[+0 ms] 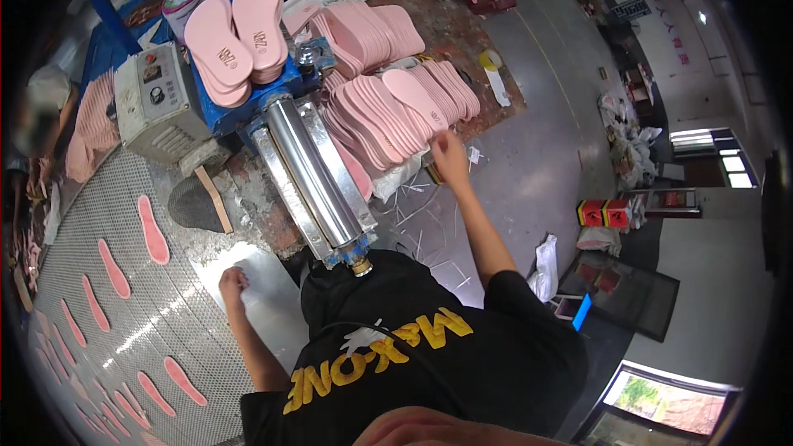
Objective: The worker is picking up shoe insoles, feeding them through a rolling machine that applies adhesive or a coating, and then placing them onto a conveyor belt.
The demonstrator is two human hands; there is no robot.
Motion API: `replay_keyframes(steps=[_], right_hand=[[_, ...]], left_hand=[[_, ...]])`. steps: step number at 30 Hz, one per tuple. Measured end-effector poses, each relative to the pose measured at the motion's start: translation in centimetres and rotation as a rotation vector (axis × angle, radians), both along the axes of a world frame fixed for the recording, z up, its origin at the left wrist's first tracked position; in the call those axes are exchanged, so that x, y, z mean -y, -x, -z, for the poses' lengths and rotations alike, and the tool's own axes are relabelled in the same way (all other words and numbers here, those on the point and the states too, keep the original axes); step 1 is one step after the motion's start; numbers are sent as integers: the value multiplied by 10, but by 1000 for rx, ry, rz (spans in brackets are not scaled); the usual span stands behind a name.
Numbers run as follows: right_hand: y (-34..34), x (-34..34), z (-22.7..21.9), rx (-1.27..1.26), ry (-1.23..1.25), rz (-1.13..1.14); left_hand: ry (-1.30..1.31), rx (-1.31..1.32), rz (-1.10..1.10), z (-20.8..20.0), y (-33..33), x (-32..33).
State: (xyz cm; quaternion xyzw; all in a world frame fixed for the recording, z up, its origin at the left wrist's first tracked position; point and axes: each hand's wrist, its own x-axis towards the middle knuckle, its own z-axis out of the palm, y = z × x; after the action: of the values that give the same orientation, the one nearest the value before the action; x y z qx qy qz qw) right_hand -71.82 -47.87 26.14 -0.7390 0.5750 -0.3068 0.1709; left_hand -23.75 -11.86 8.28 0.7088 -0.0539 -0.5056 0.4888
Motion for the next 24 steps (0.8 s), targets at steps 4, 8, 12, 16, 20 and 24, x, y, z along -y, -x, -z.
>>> replay_keyframes(steps=[4, 8, 12, 16, 20, 24], right_hand=[[7, 66, 7, -338, 161, 34], [-2, 81, 17, -486, -139, 129], [18, 86, 24, -313, -240, 120], [25, 69, 10, -147, -53, 95], [42, 43, -27, 288, -20, -96], [1, 12, -76, 259, -157, -342]], left_hand=[[-30, 24, 176, 20, 49, 3], [26, 167, 371, 37, 64, -7], [87, 217, 453, 28, 69, 5], [-55, 7, 445, 17, 53, 4], [45, 112, 432, -39, 47, 47], [285, 298, 374, -147, 50, 114]])
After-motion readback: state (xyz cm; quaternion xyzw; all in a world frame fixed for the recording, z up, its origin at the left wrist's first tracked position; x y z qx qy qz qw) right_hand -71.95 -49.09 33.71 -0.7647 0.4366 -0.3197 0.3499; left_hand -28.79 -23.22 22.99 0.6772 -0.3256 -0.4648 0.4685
